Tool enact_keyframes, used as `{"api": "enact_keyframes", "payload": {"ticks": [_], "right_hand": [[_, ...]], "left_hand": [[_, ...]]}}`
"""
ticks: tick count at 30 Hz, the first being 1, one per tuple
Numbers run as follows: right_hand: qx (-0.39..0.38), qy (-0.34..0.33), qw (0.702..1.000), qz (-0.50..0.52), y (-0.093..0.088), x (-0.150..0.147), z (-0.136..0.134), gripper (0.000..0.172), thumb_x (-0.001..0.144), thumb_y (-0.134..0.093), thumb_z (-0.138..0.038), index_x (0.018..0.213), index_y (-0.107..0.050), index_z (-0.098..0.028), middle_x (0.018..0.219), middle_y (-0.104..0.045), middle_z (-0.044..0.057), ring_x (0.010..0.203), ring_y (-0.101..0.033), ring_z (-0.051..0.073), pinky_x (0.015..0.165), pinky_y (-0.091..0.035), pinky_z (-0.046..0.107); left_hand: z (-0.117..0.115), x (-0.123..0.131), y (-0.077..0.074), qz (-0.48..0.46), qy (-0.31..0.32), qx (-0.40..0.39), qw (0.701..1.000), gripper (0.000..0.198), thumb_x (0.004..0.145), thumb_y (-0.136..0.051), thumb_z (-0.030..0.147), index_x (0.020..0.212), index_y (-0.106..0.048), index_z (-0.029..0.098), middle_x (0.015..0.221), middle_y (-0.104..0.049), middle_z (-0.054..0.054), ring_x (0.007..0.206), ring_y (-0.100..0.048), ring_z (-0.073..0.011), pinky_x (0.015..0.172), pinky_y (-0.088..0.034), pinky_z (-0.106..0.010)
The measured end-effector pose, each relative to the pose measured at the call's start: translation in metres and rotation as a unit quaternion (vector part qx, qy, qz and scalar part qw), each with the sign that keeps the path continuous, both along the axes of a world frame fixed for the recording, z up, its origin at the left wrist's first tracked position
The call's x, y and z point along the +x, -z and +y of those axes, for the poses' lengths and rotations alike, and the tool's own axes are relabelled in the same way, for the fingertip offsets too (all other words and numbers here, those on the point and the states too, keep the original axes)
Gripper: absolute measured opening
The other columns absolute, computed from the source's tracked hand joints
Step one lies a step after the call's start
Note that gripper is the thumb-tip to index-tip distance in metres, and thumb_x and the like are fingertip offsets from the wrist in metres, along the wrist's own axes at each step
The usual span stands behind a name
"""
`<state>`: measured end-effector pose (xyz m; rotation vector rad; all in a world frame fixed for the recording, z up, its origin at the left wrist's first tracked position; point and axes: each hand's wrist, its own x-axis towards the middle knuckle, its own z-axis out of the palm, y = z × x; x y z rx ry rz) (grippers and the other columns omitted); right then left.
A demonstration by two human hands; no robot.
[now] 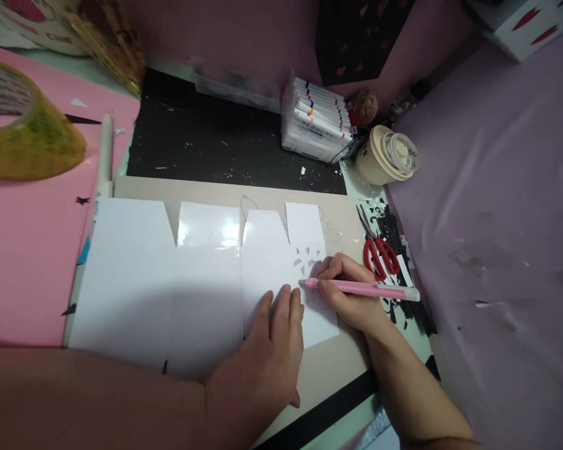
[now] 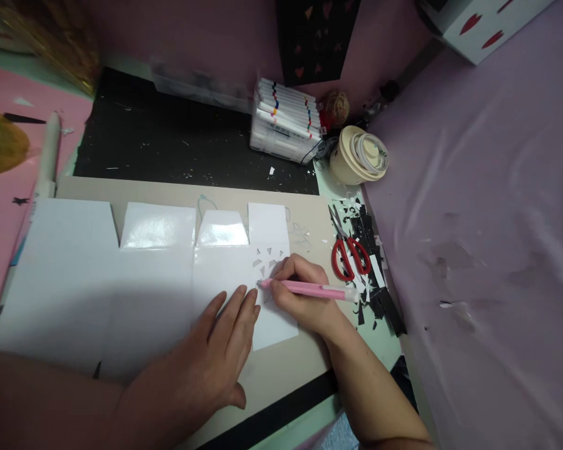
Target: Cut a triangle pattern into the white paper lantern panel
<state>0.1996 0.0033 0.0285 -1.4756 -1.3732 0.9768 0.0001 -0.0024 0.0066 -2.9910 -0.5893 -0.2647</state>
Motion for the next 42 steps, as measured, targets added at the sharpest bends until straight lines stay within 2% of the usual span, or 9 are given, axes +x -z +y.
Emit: {"api": "enact_keyframes", "payload": {"ticks": [7, 18, 21, 24, 26, 29, 33, 36, 42], "right_hand": [[0.017, -0.001, 1.000, 0.008, 0.003, 0.002, 0.000, 0.019, 0.080, -0.061, -0.007, 0.071, -0.051, -0.022, 0.067, -0.056, -0.004, 0.062, -0.051, 0.012, 0.056, -0.039, 0.027], [0.011, 0.014, 1.000, 0.000, 0.001, -0.001, 0.002, 0.023, 0.081, -0.068, -0.017, 0.067, -0.050, -0.022, 0.063, -0.054, -0.004, 0.061, -0.050, 0.013, 0.056, -0.040, 0.028], [0.007, 0.020, 1.000, -0.008, 0.003, 0.000, 0.003, 0.022, 0.080, -0.066, -0.017, 0.067, -0.050, -0.022, 0.064, -0.055, -0.003, 0.062, -0.051, 0.013, 0.057, -0.041, 0.028], [0.016, 0.032, 0.999, 0.001, 0.005, 0.002, 0.003, 0.020, 0.081, -0.063, -0.018, 0.067, -0.049, -0.022, 0.064, -0.055, -0.004, 0.062, -0.051, 0.013, 0.058, -0.042, 0.028], [0.034, 0.066, 0.997, 0.014, 0.004, 0.003, 0.001, 0.020, 0.082, -0.062, -0.020, 0.067, -0.049, -0.022, 0.061, -0.053, -0.004, 0.059, -0.050, 0.013, 0.057, -0.041, 0.027], [0.054, 0.150, 0.987, 0.013, 0.000, 0.000, -0.004, 0.013, 0.086, -0.062, -0.028, 0.076, -0.058, -0.022, 0.064, -0.055, -0.004, 0.055, -0.050, 0.012, 0.052, -0.038, 0.026], [0.018, 0.246, 0.969, 0.019, -0.006, -0.018, -0.014, 0.021, 0.090, -0.061, -0.040, 0.086, -0.063, -0.020, 0.065, -0.057, -0.002, 0.053, -0.049, 0.011, 0.048, -0.038, 0.024], [-0.013, 0.291, 0.956, -0.017, -0.006, -0.037, -0.017, 0.021, 0.084, -0.068, -0.038, 0.092, -0.064, -0.020, 0.068, -0.061, -0.002, 0.054, -0.051, 0.011, 0.051, -0.041, 0.025], [0.060, 0.326, 0.927, -0.177, 0.006, -0.059, -0.017, 0.013, 0.083, -0.061, -0.024, 0.072, -0.056, -0.021, 0.066, -0.059, -0.003, 0.063, -0.056, 0.015, 0.061, -0.047, 0.028]], "left_hand": [[-0.001, 0.000, 0.004, -0.009, 0.001, 0.007, 1.000, 0.110, 0.054, -0.064, 0.086, 0.128, -0.063, 0.004, 0.141, -0.052, -0.027, 0.134, -0.042, -0.0452, 0.109, -0.034, -0.056], [-0.004, 0.003, 0.007, 0.021, 0.001, -0.029, 0.999, 0.109, 0.058, -0.062, 0.085, 0.133, -0.059, 0.006, 0.145, -0.048, -0.025, 0.137, -0.040, -0.0444, 0.111, -0.035, -0.056], [-0.001, 0.005, 0.004, 0.045, 0.013, -0.050, 0.998, 0.107, 0.062, -0.062, 0.083, 0.135, -0.057, 0.005, 0.145, -0.048, -0.025, 0.137, -0.041, -0.0436, 0.110, -0.037, -0.055], [0.007, 0.005, -0.006, 0.088, 0.022, -0.068, 0.994, 0.104, 0.065, -0.062, 0.080, 0.136, -0.055, 0.005, 0.144, -0.049, -0.025, 0.136, -0.043, -0.0414, 0.108, -0.041, -0.052], [0.012, 0.003, -0.014, 0.101, 0.033, -0.071, 0.992, 0.099, 0.071, -0.059, 0.077, 0.137, -0.054, 0.004, 0.145, -0.048, -0.025, 0.136, -0.045, -0.0392, 0.107, -0.043, -0.049], [0.016, 0.001, -0.023, 0.103, 0.040, -0.070, 0.991, 0.097, 0.075, -0.057, 0.075, 0.137, -0.052, 0.001, 0.145, -0.046, -0.026, 0.135, -0.045, -0.0384, 0.107, -0.044, -0.047], [0.017, -0.001, -0.026, 0.095, 0.043, -0.060, 0.993, 0.093, 0.078, -0.056, 0.073, 0.137, -0.052, 0.000, 0.145, -0.046, -0.027, 0.135, -0.045, -0.0399, 0.107, -0.044, -0.049], [0.016, -0.001, -0.025, 0.088, 0.043, -0.061, 0.993, 0.091, 0.078, -0.058, 0.071, 0.137, -0.052, 0.001, 0.144, -0.046, -0.027, 0.135, -0.044, -0.0408, 0.107, -0.044, -0.049], [0.016, -0.002, -0.025, 0.082, 0.046, -0.064, 0.994, 0.093, 0.080, -0.058, 0.068, 0.138, -0.048, -0.003, 0.144, -0.044, -0.031, 0.136, -0.043, -0.0425, 0.108, -0.043, -0.050]]}}
